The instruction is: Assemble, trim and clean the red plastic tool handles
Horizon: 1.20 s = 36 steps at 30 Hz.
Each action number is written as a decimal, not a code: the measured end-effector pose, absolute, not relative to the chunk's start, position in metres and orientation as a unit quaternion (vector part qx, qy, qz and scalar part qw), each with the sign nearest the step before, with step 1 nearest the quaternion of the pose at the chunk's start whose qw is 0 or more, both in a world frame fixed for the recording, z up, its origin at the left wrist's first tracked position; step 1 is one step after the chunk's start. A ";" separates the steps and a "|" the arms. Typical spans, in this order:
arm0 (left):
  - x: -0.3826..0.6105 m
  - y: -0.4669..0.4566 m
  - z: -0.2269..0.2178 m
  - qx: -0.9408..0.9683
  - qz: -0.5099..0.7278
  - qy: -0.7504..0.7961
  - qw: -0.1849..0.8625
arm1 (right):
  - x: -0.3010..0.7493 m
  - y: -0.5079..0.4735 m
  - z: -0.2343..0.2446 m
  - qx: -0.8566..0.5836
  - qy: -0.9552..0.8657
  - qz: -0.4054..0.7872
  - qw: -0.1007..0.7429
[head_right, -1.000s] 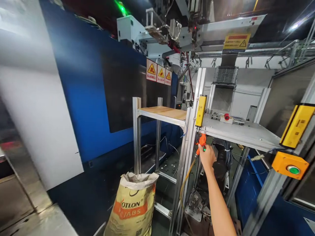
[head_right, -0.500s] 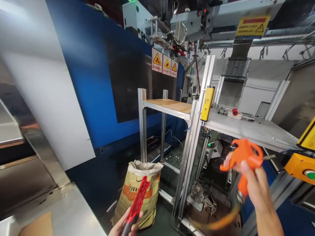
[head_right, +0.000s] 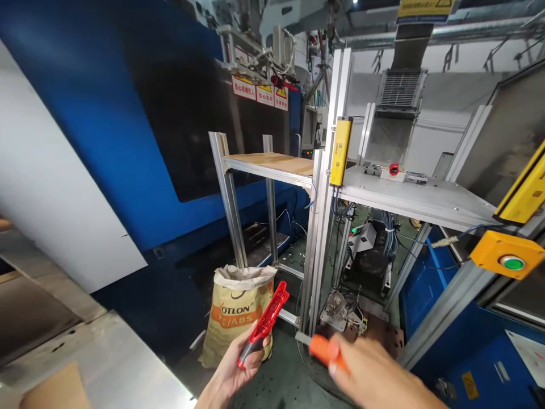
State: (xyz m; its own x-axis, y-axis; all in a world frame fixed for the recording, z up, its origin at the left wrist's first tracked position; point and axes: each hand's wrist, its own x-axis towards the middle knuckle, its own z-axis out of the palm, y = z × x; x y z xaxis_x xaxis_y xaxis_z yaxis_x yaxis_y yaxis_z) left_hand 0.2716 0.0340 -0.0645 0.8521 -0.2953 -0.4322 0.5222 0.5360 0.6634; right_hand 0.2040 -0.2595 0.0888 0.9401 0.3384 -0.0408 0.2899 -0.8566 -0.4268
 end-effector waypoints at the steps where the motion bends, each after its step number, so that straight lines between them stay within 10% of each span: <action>1: 0.273 0.033 -0.065 0.439 -0.228 0.130 0.859 | 0.202 -0.260 0.088 -0.963 -0.157 0.050 0.214; 13: 0.276 0.046 -0.043 0.660 0.017 0.114 0.742 | 0.202 -0.266 0.106 -0.954 -0.164 0.094 0.232; 24: 0.278 0.027 -0.039 0.324 -0.119 0.196 0.918 | 0.189 -0.233 0.103 -0.940 -0.174 0.285 0.068; 36: 0.252 0.044 -0.034 0.316 -0.156 0.238 0.905 | 0.202 -0.243 0.096 -0.962 -0.168 0.166 0.137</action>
